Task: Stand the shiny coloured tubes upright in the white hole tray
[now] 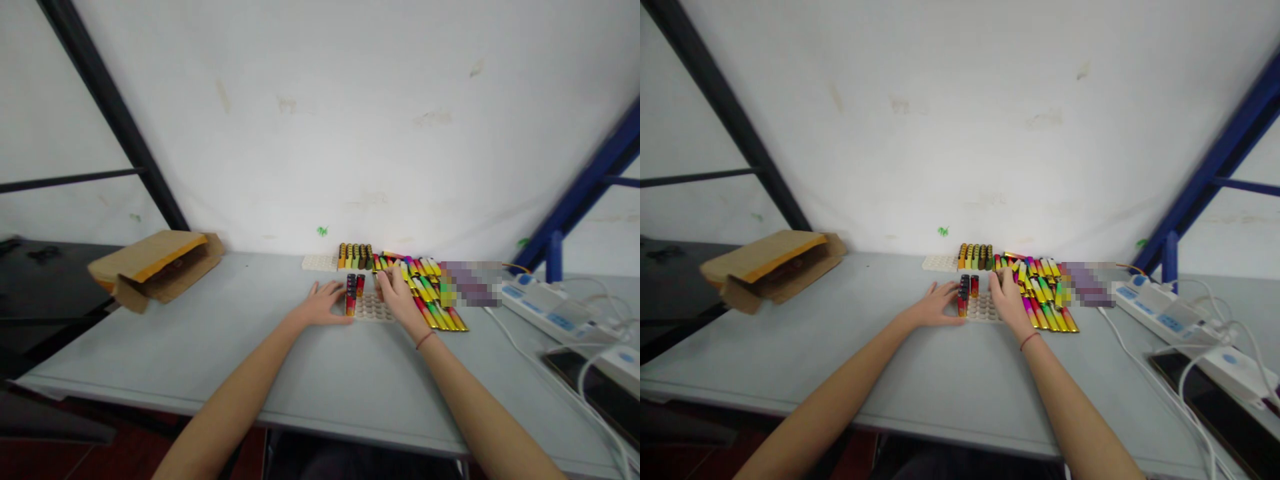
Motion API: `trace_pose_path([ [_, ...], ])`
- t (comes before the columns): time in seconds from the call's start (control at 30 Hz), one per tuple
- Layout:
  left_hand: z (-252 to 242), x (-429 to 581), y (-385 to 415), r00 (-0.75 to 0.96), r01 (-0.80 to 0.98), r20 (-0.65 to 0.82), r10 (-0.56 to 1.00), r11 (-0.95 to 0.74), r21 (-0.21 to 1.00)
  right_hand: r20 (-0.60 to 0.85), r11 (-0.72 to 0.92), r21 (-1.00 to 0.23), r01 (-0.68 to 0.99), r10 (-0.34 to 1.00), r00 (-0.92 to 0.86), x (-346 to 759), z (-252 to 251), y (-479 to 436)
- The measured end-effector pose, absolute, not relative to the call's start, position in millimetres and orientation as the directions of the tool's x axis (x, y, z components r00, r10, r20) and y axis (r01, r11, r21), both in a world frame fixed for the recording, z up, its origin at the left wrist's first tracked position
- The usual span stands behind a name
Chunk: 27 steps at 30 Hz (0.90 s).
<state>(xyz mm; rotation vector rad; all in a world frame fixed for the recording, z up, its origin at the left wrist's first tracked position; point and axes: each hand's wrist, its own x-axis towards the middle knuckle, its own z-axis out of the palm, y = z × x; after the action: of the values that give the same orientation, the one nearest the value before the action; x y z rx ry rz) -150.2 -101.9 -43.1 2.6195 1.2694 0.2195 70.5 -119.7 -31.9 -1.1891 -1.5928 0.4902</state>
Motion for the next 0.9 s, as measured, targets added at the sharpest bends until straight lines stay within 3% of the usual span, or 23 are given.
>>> trace_pose_path([
  [0.13,-42.3,-150.4,-102.7,0.612,0.757,0.032,0.79,-0.597,0.266,0.531,0.486,-0.739,0.467,0.846,-0.04,68.9,-23.3,-123.0],
  [0.4,-44.2,-150.3,-101.6,0.615,0.752,0.041,0.788,-0.601,0.271,0.451,0.462,-0.805,0.371,0.884,-0.121,68.6,-27.7,-121.9],
  [0.73,-44.7,-150.4,-101.0,0.616,0.755,0.039,0.787,-0.604,0.254,0.605,0.569,-0.525,0.633,0.773,-0.193,64.3,-27.4,-127.2],
  [0.9,-45.1,-150.2,-100.8,0.62,0.753,0.044,0.784,-0.609,0.249,0.539,0.53,-0.546,0.649,0.815,-0.212,60.4,-24.6,-129.4],
])
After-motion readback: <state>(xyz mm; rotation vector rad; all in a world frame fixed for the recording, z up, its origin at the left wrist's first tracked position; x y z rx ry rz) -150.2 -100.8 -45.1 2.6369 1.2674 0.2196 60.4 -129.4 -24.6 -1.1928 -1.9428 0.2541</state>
